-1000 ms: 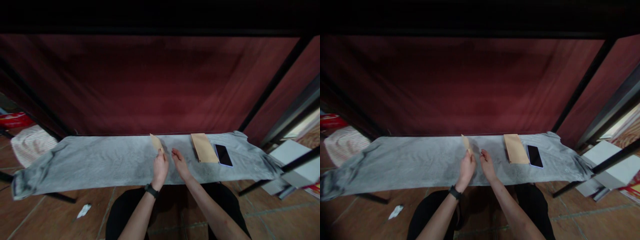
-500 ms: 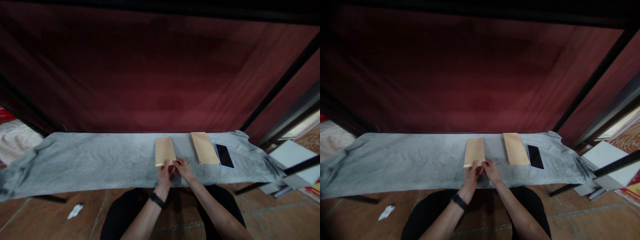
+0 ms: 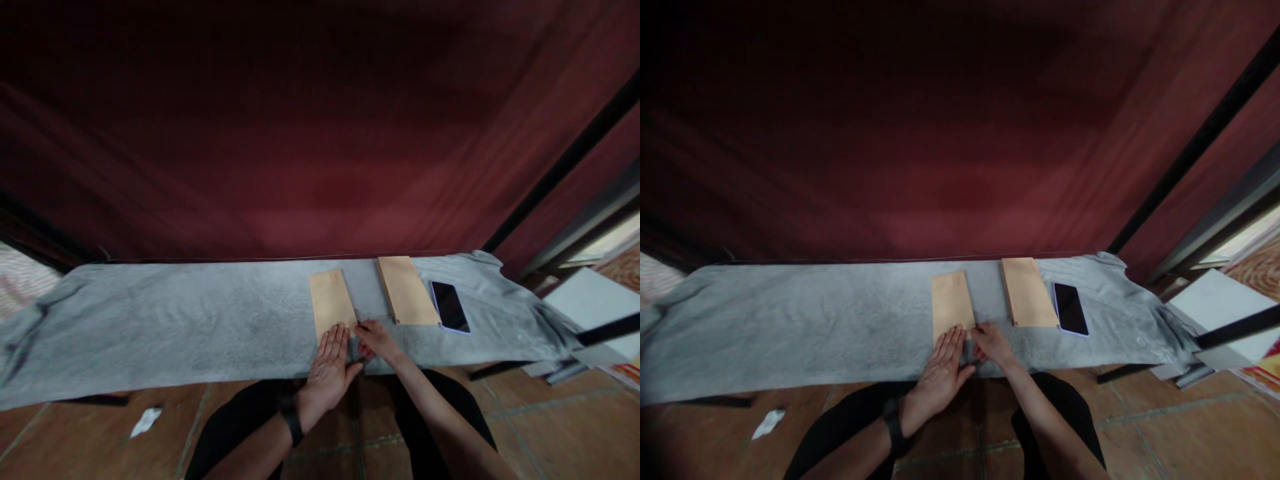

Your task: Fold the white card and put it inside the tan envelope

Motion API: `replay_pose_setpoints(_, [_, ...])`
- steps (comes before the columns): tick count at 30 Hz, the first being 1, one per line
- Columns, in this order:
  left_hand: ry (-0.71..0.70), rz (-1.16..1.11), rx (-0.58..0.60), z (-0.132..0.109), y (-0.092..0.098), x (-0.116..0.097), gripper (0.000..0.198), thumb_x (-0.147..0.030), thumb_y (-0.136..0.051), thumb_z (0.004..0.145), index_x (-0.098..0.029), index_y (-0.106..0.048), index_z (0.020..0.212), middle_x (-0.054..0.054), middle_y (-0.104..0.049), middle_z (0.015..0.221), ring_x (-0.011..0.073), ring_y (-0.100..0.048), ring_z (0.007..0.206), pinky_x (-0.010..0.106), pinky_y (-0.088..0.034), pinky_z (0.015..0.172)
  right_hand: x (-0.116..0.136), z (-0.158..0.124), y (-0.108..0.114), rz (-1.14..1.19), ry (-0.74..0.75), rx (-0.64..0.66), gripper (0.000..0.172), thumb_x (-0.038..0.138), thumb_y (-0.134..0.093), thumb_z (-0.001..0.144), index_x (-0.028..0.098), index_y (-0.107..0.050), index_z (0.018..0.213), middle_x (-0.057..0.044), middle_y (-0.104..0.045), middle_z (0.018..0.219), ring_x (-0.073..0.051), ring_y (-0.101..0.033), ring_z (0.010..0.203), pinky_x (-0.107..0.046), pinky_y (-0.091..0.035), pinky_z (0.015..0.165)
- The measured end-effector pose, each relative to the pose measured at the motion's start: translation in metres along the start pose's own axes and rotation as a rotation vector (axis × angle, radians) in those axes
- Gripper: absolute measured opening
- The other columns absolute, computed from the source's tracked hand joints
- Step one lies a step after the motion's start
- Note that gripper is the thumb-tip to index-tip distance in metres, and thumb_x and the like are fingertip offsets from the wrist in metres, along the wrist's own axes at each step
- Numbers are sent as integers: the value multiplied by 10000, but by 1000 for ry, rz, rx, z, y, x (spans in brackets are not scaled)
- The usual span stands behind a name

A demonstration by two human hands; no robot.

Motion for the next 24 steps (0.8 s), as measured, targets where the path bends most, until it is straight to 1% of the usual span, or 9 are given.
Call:
replay_pose_setpoints(2, [-47, 119, 36, -6, -7, 5, 724, -508, -479, 1009, -84, -311, 1571, 202, -350, 1623, 315, -312, 1521, 525, -360, 1217, 0, -8, 4, -161, 92, -82, 246, 340, -519, 976, 194, -705, 909, -62, -745, 698, -207, -716, 620, -286, -560, 602])
replay_pose_setpoints(4, [-63, 165, 41, -10, -12, 10, 717, -458, -458, 1022, -95, -239, 1601, 188, -321, 1640, 298, -285, 1534, 511, -350, 1224, 0, -18, 2, -324, 300, -221, 277, 301, -466, 1005, 184, -691, 1116, -106, -777, 959, -228, -749, 864, -324, -584, 787])
replay_pose_setpoints(5, [-66, 169, 38, -11, -14, 12, 696, -408, -432, 1033, -101, -202, 1613, 182, -311, 1645, 288, -281, 1536, 505, -346, 1226, 1, -24, -2, -369, 423, -266, 320, 291, -426, 1025, 180, -670, 1200, -123, -762, 1093, -234, -734, 995, -346, -574, 886])
replay_pose_setpoints(7, [-70, 163, 19, -13, -16, 17, 666, -286, -353, 1040, -114, -106, 1634, 169, -301, 1650, 256, -294, 1532, 481, -344, 1227, -1, -35, -16, -403, 620, -268, 398, 291, -347, 1062, 176, -629, 1318, -131, -693, 1306, -228, -657, 1210, -385, -522, 1050])
replay_pose_setpoints(9, [-58, 156, -13, -16, -18, 23, 679, -209, -295, 1031, -122, -9, 1641, 161, -298, 1652, 231, -314, 1524, 456, -349, 1223, -7, -43, -30, -473, 716, -264, 456, 328, -343, 1075, 145, -537, 1445, -136, -601, 1451, -236, -555, 1358, -437, -453, 1152])
replay_pose_setpoints(12, [-46, 174, -37, -19, -16, 31, 698, -204, -300, 1025, -134, 20, 1642, 152, -292, 1656, 233, -309, 1526, 459, -332, 1231, -18, -49, -43, -585, 780, -249, 519, 333, -373, 1073, 138, -402, 1553, -126, -501, 1550, -234, -448, 1454, -471, -382, 1213])
replay_pose_setpoints(16, [-84, 206, 29, -9, -9, 40, 658, -214, -318, 1018, -134, -121, 1640, 130, -300, 1659, 224, -280, 1539, 447, -287, 1254, -28, -47, -43, -670, 808, -291, 530, 297, -379, 1066, 142, -367, 1572, -109, -456, 1582, -231, -397, 1487, -482, -326, 1242])
replay_pose_setpoints(21, [-111, 209, 183, 38, -3, 56, 555, -261, -228, 1057, -140, -328, 1589, 96, -340, 1649, 201, -284, 1539, 423, -260, 1264, -29, -42, -45, -731, 814, -335, 515, 334, -434, 1047, 113, -473, 1510, -126, -494, 1552, -281, -448, 1450, -502, -343, 1221])
replay_pose_setpoints(24, [-92, 214, 215, 74, -6, 66, 565, -292, -238, 1055, -126, -329, 1588, 98, -337, 1652, 204, -254, 1550, 426, -231, 1271, -28, -42, -47, -741, 833, -344, 522, 357, -445, 1046, 86, -492, 1490, -146, -516, 1532, -284, -479, 1424, -481, -368, 1208])
Point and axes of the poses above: each hand's wrist, its own z-axis towards the middle knuckle, its own y-axis out of the back of the hand, x = y × z, the point moved 1 cm from there along z, towards the middle knuckle
